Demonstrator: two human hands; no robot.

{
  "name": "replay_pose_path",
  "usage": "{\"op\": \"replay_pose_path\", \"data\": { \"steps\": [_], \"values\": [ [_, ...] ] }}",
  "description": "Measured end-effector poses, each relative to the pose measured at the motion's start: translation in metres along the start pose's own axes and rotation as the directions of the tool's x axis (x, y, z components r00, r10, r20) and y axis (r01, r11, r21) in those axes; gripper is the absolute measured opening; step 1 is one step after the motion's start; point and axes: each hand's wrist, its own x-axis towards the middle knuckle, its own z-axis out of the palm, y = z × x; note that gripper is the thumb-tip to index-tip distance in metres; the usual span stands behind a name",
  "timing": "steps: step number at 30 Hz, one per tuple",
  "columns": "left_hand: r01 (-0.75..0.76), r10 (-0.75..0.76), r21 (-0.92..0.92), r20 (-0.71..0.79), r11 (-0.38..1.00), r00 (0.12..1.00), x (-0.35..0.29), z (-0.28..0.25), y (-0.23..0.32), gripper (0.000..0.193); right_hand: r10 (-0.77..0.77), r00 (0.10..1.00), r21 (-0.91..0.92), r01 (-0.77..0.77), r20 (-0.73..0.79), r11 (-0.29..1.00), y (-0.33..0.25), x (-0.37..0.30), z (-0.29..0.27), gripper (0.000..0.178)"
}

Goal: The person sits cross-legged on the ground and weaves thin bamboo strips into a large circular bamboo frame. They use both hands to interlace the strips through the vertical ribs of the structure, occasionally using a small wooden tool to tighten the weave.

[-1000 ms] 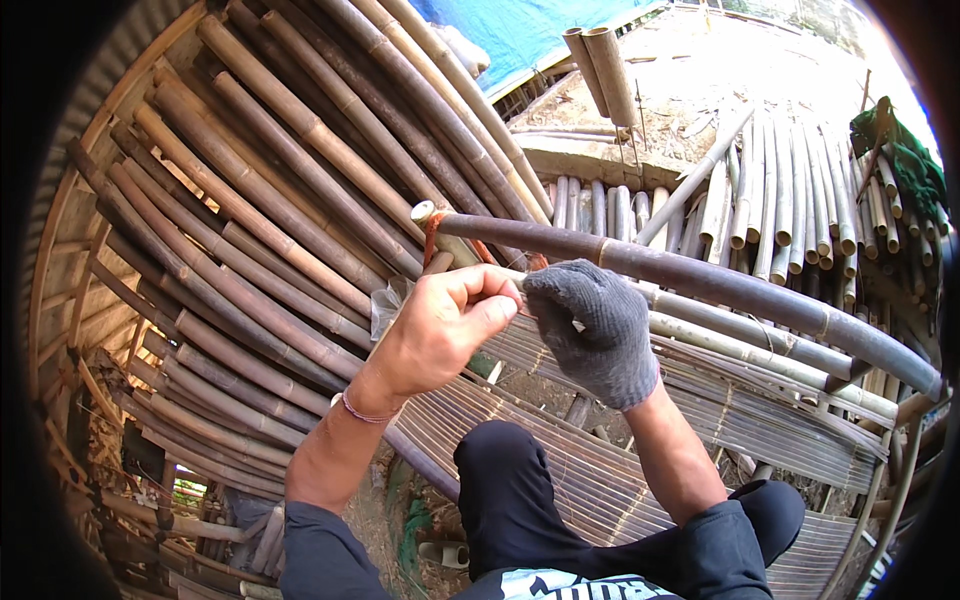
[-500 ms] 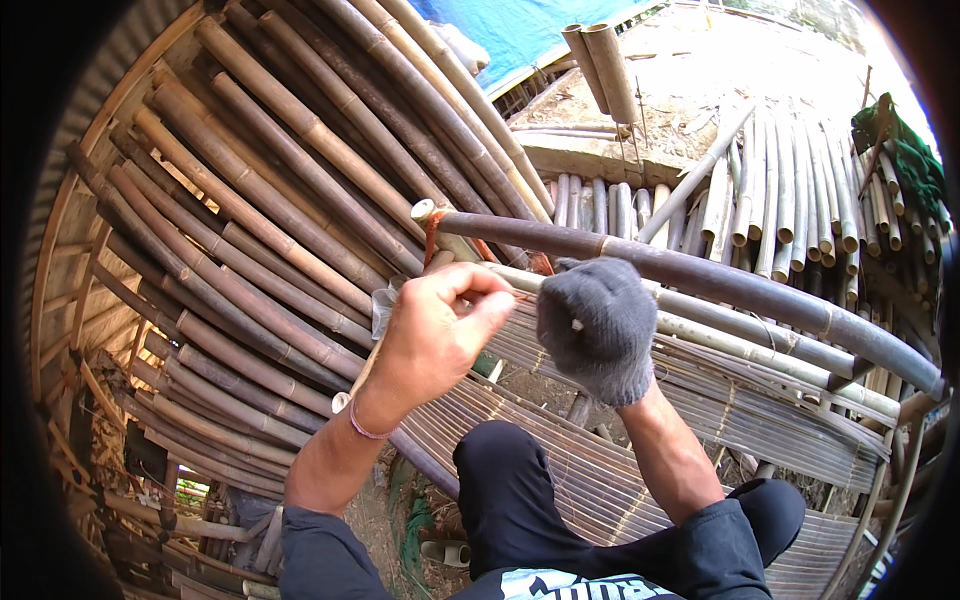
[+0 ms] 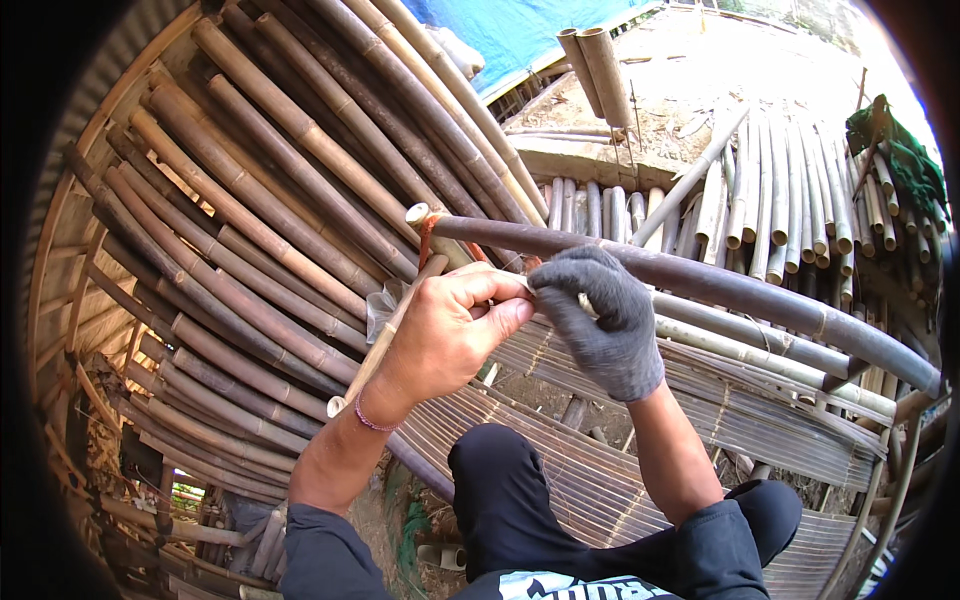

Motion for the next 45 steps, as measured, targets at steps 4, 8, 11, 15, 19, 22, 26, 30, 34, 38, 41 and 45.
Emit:
{"op": "replay_pose_path", "data": {
  "steps": [4, 8, 11, 15, 19, 22, 26, 30, 34, 38, 41, 45],
  "values": [
    [0.046, -0.049, -0.054, -0.056, 0.997, 0.997, 0.0, -0.003, -0.006, 0.014, 0.303, 0.937, 0.359, -0.347, 0.173, 0.866, 0.006, -0.007, 0.006, 0.024],
    [-0.144, 0.165, 0.206, -0.09, 0.968, 0.982, 0.004, -0.004, -0.012, 0.012, 0.434, 0.889, 0.229, -0.457, 0.147, 0.859, 0.01, -0.015, 0.011, 0.022],
    [-0.346, 0.419, 0.433, -0.082, 0.832, 0.904, 0.008, -0.001, -0.011, 0.01, 0.289, 0.954, 0.079, -0.295, 0.077, 0.952, 0.011, -0.016, 0.013, 0.019],
    [0.104, -0.071, 0.104, -0.283, 0.989, 0.957, 0.006, 0.008, -0.009, 0.008, 0.161, 0.987, 0.015, -0.161, -0.004, 0.987, 0.014, -0.014, 0.015, 0.016],
    [-0.361, 0.47, 0.541, -0.072, 0.76, 0.88, 0.009, 0.003, -0.012, 0.007, -0.074, 0.997, -0.25, 0.066, -0.025, 0.966, 0.018, -0.011, 0.015, 0.017],
    [-0.032, 0.035, 0.052, -0.06, 0.998, 0.998, 0.006, -0.007, -0.01, 0.011, -0.094, 0.995, -0.232, 0.083, -0.037, 0.969, 0.018, -0.009, 0.013, 0.024],
    [0.269, -0.276, -0.396, 0.041, 0.878, 0.96, 0.002, -0.013, -0.006, 0.017, -0.121, 0.984, -0.091, 0.11, -0.129, 0.99, 0.015, -0.01, 0.01, 0.035],
    [0.247, -0.261, -0.385, 0.015, 0.889, 0.965, 0.005, -0.011, -0.005, 0.018, -0.222, 0.975, -0.285, 0.206, -0.023, 0.936, 0.013, -0.008, 0.009, 0.038],
    [0.226, -0.231, -0.299, 0.017, 0.927, 0.973, 0.008, -0.008, -0.005, 0.016, -0.381, 0.924, -0.361, 0.366, 0.032, 0.858, 0.016, -0.003, 0.005, 0.032],
    [0.191, -0.189, 0.014, -0.073, 0.982, 0.979, -0.004, -0.008, -0.004, 0.013, -0.362, 0.932, -0.56, 0.302, 0.003, 0.771, 0.023, -0.004, 0.007, 0.018],
    [0.199, -0.204, -0.045, -0.167, 0.979, 0.965, -0.029, -0.023, -0.027, 0.012, -0.23, 0.972, -0.625, 0.145, -0.057, 0.767, 0.029, -0.01, 0.014, 0.015],
    [0.37, -0.349, 0.162, -0.147, 0.915, 0.926, -0.108, -0.101, -0.108, 0.017, 0.108, 0.945, -0.414, 0.032, 0.309, 0.91, 0.044, -0.01, 0.014, 0.012]
  ]
}}
